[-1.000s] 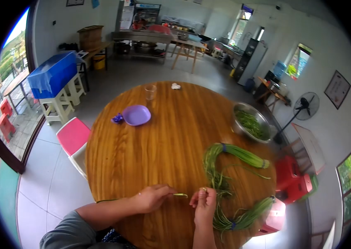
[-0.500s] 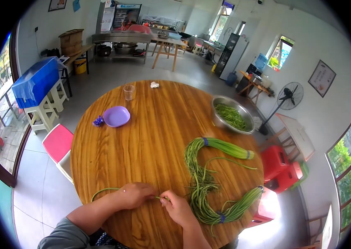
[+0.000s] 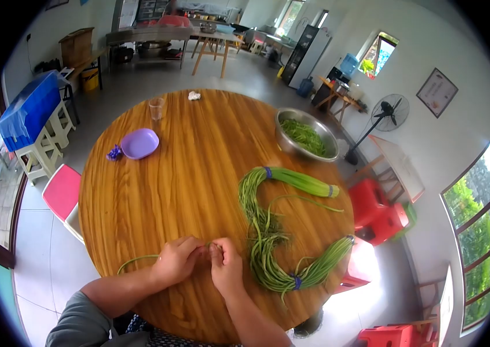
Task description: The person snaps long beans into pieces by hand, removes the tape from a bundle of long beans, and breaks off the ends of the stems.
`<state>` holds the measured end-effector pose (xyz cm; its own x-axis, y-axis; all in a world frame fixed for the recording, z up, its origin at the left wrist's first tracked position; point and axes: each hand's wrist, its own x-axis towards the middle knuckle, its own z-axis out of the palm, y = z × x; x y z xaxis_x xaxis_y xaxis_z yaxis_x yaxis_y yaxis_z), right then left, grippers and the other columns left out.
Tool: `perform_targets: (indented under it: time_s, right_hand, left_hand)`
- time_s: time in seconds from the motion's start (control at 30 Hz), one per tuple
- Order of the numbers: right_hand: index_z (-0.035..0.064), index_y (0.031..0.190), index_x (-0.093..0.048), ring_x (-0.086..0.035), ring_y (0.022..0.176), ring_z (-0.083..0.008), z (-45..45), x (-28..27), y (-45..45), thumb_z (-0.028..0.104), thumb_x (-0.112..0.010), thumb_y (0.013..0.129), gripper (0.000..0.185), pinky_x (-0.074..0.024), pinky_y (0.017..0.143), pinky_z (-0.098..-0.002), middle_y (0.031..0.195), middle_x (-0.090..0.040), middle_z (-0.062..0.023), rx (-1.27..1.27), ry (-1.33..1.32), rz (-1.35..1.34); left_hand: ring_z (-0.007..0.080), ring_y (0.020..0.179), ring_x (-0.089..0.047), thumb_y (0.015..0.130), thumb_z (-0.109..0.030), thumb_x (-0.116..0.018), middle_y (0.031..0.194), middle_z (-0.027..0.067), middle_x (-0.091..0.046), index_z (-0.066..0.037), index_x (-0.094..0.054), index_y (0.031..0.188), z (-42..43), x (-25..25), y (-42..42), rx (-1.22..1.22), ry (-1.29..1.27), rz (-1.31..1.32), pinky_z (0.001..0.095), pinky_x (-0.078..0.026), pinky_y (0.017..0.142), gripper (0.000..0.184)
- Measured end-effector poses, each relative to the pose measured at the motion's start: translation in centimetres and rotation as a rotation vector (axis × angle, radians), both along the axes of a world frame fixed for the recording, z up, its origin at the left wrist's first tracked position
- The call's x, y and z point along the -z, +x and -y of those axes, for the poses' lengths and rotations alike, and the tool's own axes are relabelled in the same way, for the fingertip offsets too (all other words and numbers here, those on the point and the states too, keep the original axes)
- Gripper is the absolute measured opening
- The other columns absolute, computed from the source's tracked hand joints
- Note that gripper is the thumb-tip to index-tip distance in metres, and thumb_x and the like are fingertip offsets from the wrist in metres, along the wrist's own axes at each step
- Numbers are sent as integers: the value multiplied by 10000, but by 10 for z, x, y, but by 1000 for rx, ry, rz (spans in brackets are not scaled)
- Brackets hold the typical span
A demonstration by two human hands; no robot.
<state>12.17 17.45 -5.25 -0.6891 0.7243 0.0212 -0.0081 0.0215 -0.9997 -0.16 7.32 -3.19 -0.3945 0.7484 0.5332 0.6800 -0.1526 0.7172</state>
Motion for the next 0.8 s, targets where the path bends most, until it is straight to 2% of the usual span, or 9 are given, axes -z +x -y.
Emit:
perform_targets:
  time_s: [0.07,0.1,0.2,0.37,0.43,0.57,0.67,0.73,0.8]
  right_hand:
    - [31,1052,-562,-476,636,-78,-2,-12,0,110,-539,1022,88,-394,580,-224,800,-593,-24,81,533,129]
    - [31,1052,-562,-476,636,-78,-7,-17,5,110,-539,1022,88,-394,580,-224,800,-593,-24,73,530,135]
    - [15,1066,-562,-424,636,-82,-18,-33,14,121,-521,1030,119,-368,583,-223,811,-590,-51,-318,-211,9]
    - [30,1041,-561,-425,627,-80,-19,-30,16,137,-536,1028,110,-357,564,-223,776,-558,-35,-434,-437,-110]
    - [46,1003,-550,-423,614,-83,-10,-22,9,146,-528,1033,106,-345,545,-227,756,-545,-27,-286,-232,-63]
    - [66,975,-536,-401,599,-80,-7,-17,6,151,-537,1027,99,-327,547,-216,718,-516,-21,-176,150,54]
    - [94,934,-534,-421,599,-88,-14,-31,13,173,-529,1035,128,-335,541,-238,744,-540,-26,-227,-212,-21]
    - [112,951,-559,-394,577,-99,-14,-33,17,191,-520,1037,123,-326,549,-248,752,-535,-28,-359,-720,-370]
    - [106,965,-558,-370,567,-104,-17,-37,19,202,-497,1043,138,-315,545,-255,738,-511,-24,-339,-764,-425]
  left_hand:
    - [376,754,-652,852,-32,-671,806,167,-639,-28,-636,927,-1,-1,-4,-11,-32,-45,430,-522,631,83]
    - [374,761,-653,851,-34,-675,811,162,-641,-31,-638,934,-4,-1,-9,-9,-35,-81,428,-526,635,90]
    - [365,745,-650,852,-45,-679,822,151,-643,-39,-633,937,1,-1,-21,-30,-26,-121,431,-528,631,96]
    - [369,739,-651,860,-52,-673,837,156,-649,-37,-625,940,1,-3,-18,-1,-5,-55,433,-529,632,94]
    - [380,755,-653,875,-42,-657,838,169,-652,-31,-623,939,3,-5,-8,84,1,147,434,-529,638,74]
    - [378,781,-666,887,-21,-640,843,180,-662,-27,-619,960,5,-3,-11,97,-29,28,419,-535,669,76]
    - [339,733,-670,918,-35,-621,825,167,-658,-29,-603,974,4,-5,-11,77,-54,12,394,-527,650,60]
    - [294,704,-658,951,-67,-602,786,146,-642,-36,-593,989,7,-14,-16,113,-197,301,370,-514,639,50]
    - [305,701,-648,956,-70,-598,809,156,-635,-27,-589,1004,5,-9,-27,15,-210,322,374,-504,634,65]
